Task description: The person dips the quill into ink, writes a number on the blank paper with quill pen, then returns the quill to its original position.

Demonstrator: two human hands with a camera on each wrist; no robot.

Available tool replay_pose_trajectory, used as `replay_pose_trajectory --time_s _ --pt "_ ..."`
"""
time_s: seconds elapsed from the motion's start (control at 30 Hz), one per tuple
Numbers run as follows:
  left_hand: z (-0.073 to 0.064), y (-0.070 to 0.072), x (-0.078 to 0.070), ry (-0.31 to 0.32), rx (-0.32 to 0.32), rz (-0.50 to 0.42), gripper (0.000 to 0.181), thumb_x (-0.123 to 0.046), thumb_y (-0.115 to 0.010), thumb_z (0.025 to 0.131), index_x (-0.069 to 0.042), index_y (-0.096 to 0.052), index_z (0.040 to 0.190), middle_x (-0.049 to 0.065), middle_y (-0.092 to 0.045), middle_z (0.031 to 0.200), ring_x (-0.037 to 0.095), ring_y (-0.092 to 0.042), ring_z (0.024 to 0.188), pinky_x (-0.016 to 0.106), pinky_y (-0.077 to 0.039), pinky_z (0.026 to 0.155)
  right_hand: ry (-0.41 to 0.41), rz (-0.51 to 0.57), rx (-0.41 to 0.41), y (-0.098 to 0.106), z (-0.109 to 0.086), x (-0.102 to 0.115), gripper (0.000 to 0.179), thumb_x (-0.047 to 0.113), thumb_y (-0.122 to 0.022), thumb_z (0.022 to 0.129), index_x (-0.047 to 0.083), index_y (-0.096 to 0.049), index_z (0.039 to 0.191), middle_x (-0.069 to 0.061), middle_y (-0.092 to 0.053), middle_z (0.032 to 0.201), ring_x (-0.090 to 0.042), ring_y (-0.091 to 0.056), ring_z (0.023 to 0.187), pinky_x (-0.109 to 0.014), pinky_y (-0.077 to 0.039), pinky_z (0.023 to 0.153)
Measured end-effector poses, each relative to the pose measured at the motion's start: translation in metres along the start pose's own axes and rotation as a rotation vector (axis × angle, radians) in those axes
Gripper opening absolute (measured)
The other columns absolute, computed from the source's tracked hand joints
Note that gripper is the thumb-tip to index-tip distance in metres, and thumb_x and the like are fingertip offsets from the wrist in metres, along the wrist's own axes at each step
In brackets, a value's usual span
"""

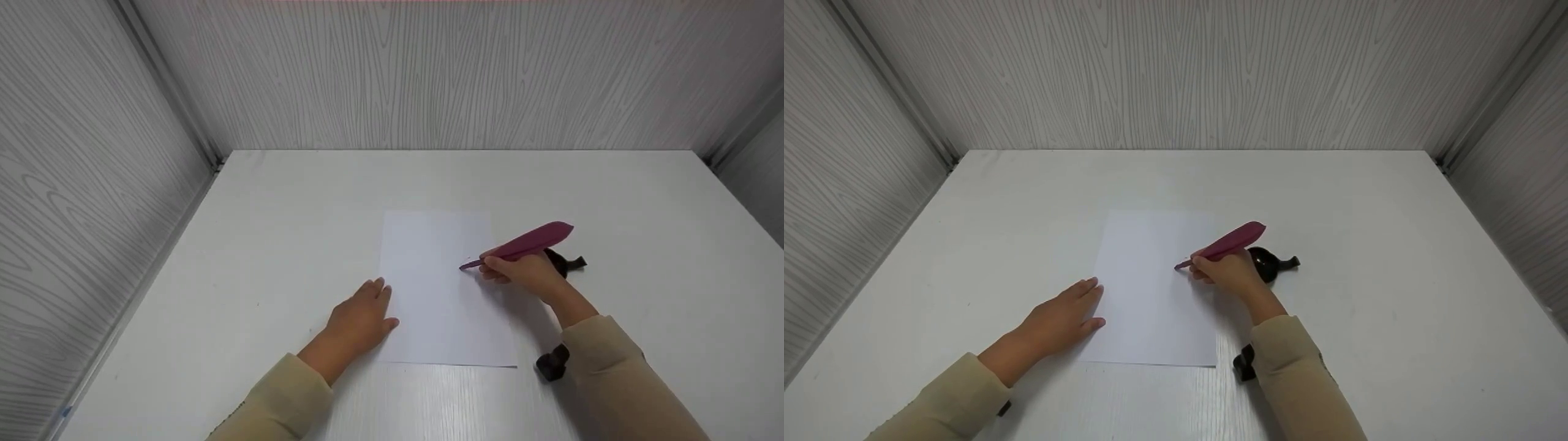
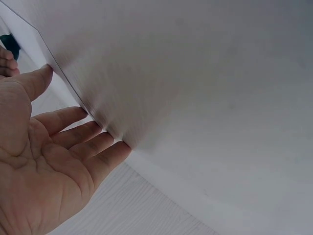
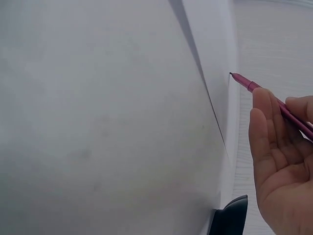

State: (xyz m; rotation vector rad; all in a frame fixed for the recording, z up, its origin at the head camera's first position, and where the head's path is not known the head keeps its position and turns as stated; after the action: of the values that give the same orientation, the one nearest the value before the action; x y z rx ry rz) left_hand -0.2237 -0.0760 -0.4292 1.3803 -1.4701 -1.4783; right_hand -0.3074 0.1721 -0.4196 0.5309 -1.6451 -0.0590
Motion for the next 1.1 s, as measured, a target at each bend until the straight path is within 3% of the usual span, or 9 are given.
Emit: replay_pose_trajectory --time_s 0.6,1.1 --pt "0.000 -0.001 -0.001 -0.004 -0.001 0.005 0.062 -0.035 -0.059 0.095 0.002 -0.041 0.142 0.016 -0.034 0.149 0.030 -0.029 0.138 0.043 -0.033 0.106 0.020 -0.045 0.111 -0.010 -0.009 -0.001 0.036 0.025 -0.066 0.092 -0.004 -0.066 0.113 -0.013 -0.071 0.099 -0.020 -0.068 0.088 -0.031 -0.055 0.078" --pt "0.000 0.000 0.000 -0.008 -0.004 0.002 0.061 -0.035 -0.057 0.096 0.002 -0.040 0.142 0.016 -0.034 0.149 0.029 -0.029 0.138 0.044 -0.033 0.106 -0.030 -0.041 0.156 -0.012 -0.020 -0.007 0.038 0.029 -0.068 0.090 -0.001 -0.068 0.112 -0.011 -0.071 0.098 -0.020 -0.068 0.090 -0.032 -0.054 0.080"
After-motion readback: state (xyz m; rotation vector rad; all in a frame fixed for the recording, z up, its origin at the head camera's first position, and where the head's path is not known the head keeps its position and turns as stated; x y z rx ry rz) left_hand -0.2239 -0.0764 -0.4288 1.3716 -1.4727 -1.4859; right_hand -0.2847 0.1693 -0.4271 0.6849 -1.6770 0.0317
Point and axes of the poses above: each hand's wrist, its own z-axis towards the middle knuckle, its own y-axis out of the back of the hand, x = y × z, the point moved 8 cm from there along z, towards the middle knuckle
